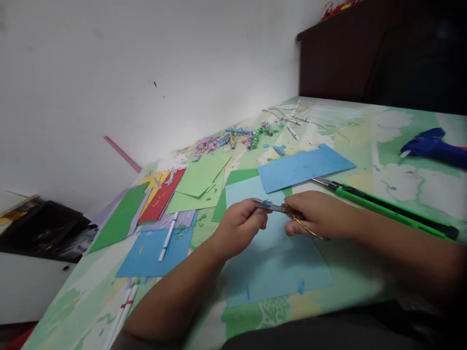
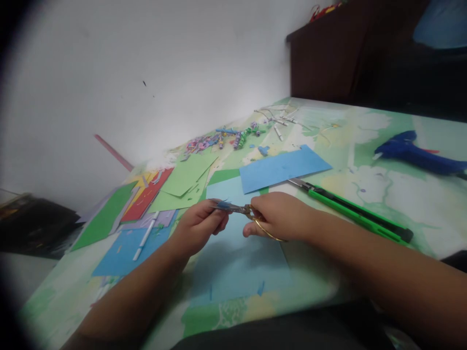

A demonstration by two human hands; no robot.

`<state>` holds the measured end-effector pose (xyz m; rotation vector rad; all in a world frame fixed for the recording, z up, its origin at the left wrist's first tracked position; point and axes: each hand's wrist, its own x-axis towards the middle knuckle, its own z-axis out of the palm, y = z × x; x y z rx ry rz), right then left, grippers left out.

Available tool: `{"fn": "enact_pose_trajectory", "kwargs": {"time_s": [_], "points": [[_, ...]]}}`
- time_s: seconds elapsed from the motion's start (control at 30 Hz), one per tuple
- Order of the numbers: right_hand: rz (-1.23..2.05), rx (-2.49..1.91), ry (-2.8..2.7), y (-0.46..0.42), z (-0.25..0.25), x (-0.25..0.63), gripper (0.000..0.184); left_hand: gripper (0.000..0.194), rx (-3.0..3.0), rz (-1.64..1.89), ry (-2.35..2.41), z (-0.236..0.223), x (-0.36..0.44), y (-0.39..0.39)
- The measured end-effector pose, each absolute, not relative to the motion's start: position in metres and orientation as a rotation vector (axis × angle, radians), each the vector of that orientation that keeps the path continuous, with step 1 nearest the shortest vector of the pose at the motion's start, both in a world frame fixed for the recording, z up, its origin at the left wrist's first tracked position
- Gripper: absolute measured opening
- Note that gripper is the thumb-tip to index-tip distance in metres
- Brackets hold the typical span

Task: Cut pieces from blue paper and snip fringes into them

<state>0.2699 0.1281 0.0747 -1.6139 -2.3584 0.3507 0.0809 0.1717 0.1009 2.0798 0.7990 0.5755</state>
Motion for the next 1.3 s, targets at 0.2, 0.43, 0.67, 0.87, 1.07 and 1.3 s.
{"fn": "enact_pose_trajectory", "kwargs": {"time_s": [0.2, 0.43, 0.67, 0.87, 1.07, 1.3], "points": [[0.359, -1.605, -2.367, 0.1295, 0.0713, 0.2709, 0.049, 0.018, 2.02, 0.613, 0.794, 0.0977, 0.0817, 0.1714], [0.298, -1.639, -2.387, 0.1305, 0.074, 0.2699, 0.05, 0.017, 1.854, 0.629, 0.832, 0.0974, 0.0841, 0.1673], [0.068, -1.642, -2.4, 0.1317, 0.0757, 0.2739, 0.049, 0.015, 1.634, 0.602, 0.861, 0.0996, 0.0874, 0.1666], [0.04, -1.714, -2.398, 0.1332, 0.0753, 0.2736, 0.05, 0.017, 1.568, 0.58, 0.881, 0.0986, 0.0877, 0.1691], [0.068, -1.762, -2.386, 0.133, 0.0776, 0.2731, 0.05, 0.015, 1.512, 0.612, 0.856, 0.0965, 0.0875, 0.1658], [0.225, -1.766, -2.278, 0.1319, 0.0779, 0.2748, 0.04, 0.018, 1.487, 0.746, 0.869, 0.0972, 0.0874, 0.1639]]}}
